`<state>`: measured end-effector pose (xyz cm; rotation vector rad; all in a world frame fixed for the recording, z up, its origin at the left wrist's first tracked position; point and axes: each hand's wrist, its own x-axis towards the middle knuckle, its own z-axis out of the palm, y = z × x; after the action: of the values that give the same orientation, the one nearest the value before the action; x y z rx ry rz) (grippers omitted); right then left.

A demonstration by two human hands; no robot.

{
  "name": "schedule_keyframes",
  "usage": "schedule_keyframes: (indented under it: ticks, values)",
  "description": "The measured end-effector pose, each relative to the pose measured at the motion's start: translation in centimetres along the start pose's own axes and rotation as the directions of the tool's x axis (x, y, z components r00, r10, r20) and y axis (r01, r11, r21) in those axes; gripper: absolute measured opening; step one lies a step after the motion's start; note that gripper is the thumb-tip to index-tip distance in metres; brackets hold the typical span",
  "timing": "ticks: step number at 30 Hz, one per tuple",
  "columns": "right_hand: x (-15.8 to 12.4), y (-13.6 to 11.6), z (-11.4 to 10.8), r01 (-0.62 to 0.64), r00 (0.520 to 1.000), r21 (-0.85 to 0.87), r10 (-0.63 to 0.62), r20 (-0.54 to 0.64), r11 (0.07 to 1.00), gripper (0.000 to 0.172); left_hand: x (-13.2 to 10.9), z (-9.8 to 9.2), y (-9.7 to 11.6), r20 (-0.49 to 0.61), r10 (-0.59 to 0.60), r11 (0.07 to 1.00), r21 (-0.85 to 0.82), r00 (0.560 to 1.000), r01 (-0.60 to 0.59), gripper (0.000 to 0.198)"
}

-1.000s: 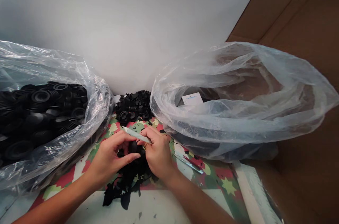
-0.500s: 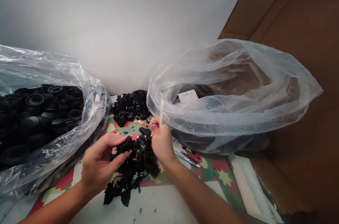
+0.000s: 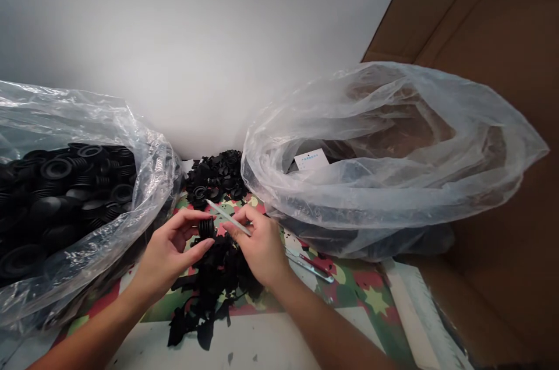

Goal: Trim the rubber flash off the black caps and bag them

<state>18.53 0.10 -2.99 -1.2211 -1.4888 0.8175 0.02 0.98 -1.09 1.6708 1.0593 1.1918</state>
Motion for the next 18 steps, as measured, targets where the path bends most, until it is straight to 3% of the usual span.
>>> schedule_keyframes:
  ticks: [3,8,14,18]
  values:
    - [-0.5,-0.9,0.4,0.021,1.000,0.164,-0.021,0.000,0.986,0.017,-0.2,0.1,0.0,0.018,0.016,1.000,0.027,1.000,-0.016,0.023]
    - [-0.9,-1.7,0.5,0.156,0.987,0.085,-0.158,0.017,0.984,0.012,-0.5,0.1,0.3,0.045,0.045,0.998,0.052,0.998,-0.047,0.016]
    - [-0.8,-1.8,0.5,0.069,0.997,0.165,-0.063,-0.045,0.984,0.012,-0.9,0.2,0.6,-0.041,-0.052,0.993,-0.106,0.998,0.048,0.017]
    - [-0.8,-2.0,0.2,0.139,0.990,0.082,-0.140,0.006,0.987,0.015,-0.8,0.1,0.8,-0.014,-0.041,0.996,-0.081,0.999,0.039,0.012]
